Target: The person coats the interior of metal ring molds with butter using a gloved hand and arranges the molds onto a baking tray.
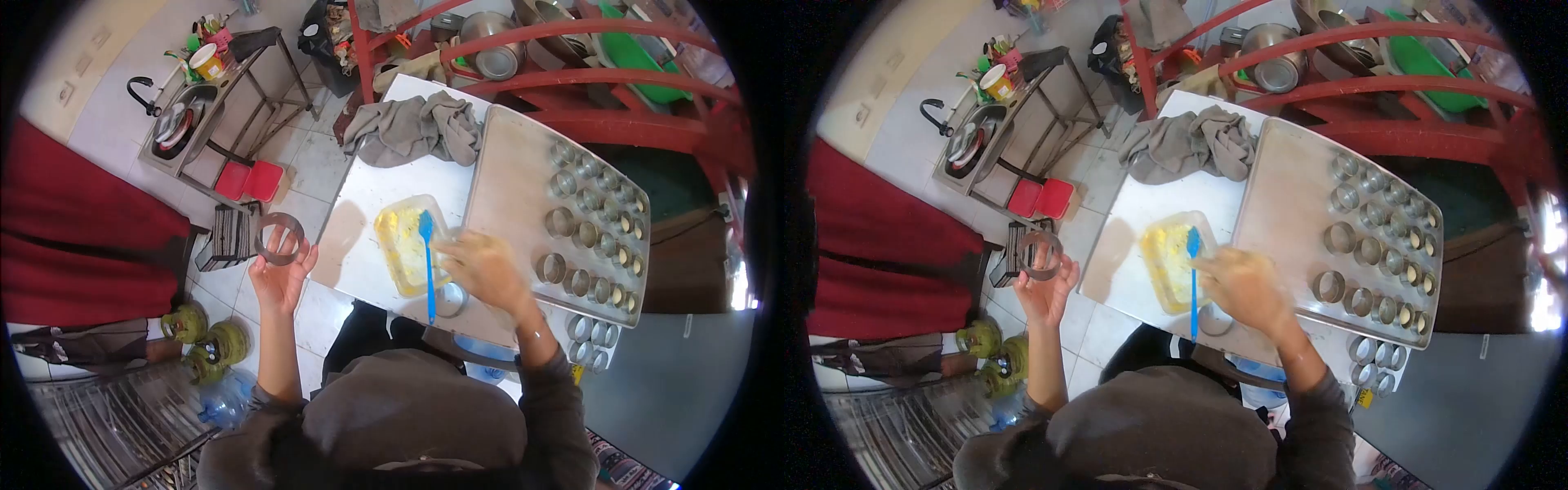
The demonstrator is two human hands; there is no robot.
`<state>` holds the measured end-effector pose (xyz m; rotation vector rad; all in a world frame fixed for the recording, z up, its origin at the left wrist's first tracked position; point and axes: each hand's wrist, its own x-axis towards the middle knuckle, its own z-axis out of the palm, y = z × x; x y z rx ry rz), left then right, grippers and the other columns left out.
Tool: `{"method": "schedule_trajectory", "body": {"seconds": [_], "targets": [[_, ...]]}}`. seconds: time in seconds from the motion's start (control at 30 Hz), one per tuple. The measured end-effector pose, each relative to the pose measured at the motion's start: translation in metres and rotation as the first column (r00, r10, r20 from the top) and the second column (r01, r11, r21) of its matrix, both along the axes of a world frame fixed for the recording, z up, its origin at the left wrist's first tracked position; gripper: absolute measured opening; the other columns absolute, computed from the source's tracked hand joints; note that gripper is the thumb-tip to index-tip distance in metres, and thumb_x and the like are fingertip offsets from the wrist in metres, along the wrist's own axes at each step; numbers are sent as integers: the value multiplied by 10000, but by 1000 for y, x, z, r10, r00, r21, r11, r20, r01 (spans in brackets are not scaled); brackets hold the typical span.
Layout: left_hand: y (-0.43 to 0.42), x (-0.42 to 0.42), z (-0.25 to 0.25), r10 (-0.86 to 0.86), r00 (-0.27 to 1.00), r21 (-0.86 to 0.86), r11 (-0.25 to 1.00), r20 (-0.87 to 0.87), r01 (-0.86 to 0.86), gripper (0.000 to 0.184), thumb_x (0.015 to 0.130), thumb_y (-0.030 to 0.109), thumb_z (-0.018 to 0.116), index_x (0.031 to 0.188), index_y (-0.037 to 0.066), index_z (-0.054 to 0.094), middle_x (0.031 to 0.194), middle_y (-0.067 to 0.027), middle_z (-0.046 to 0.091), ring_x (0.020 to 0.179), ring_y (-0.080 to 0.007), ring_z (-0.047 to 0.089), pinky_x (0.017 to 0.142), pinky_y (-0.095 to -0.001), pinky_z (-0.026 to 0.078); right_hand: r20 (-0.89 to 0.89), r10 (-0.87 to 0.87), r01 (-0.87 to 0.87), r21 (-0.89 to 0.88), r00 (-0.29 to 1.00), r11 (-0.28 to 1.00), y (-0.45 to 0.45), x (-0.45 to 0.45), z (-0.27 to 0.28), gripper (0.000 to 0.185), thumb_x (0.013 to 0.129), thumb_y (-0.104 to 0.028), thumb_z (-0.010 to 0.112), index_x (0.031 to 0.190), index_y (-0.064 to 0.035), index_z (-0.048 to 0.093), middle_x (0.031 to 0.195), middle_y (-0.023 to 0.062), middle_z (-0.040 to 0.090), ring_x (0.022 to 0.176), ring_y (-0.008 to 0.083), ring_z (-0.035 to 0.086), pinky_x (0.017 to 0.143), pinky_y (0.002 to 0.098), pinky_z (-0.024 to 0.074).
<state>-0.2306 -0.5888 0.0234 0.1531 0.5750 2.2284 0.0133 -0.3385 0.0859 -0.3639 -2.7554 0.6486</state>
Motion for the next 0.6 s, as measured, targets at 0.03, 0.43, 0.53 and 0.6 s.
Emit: {"method": "schedule_trajectory", "body": {"seconds": [0.03, 0.43, 0.53, 0.6], "targets": [[-2, -7, 0, -8, 1000, -17, 1000, -20, 8, 790, 717, 358, 739, 1355, 46, 392, 1273, -161, 501, 1145, -340, 523, 1060, -529, 364, 27, 25, -25, -13, 999, 1000, -1, -21, -14, 231, 846, -168, 572, 1031, -98, 691, 921, 115, 651, 871, 294, 609, 793, 413, 481], [-17, -69, 2, -152, 977, -213, 970, -149, 118, 810, 714, 346, 753, 1361, 34, 380, 1333, -158, 442, 1197, -316, 486, 1023, -520, 413, 465, -235, 105, 288, 853, 952, -25, -108, -72, 186, 837, -148, 526, 928, -48, 654, 889, 151, 674, 779, 311, 669, 682, 416, 537], [-12, -83, 1, -219, 962, -226, 957, -163, 179, 820, 712, 351, 751, 1362, 21, 376, 1332, -157, 444, 1194, -311, 491, 1015, -506, 420, 416, -303, 138, 381, 857, 914, -25, -108, -91, 173, 852, -148, 520, 879, -54, 663, 920, 147, 679, 773, 295, 676, 689, 386, 545], [-5, -90, 2, -281, 941, -231, 944, -188, 236, 817, 710, 359, 751, 1355, 14, 386, 1313, -151, 465, 1186, -301, 501, 1001, -474, 434, 435, -252, 99, 344, 865, 934, -10, -104, -99, 184, 864, -139, 513, 917, -52, 665, 943, 144, 678, 802, 301, 672, 715, 379, 542]]}}
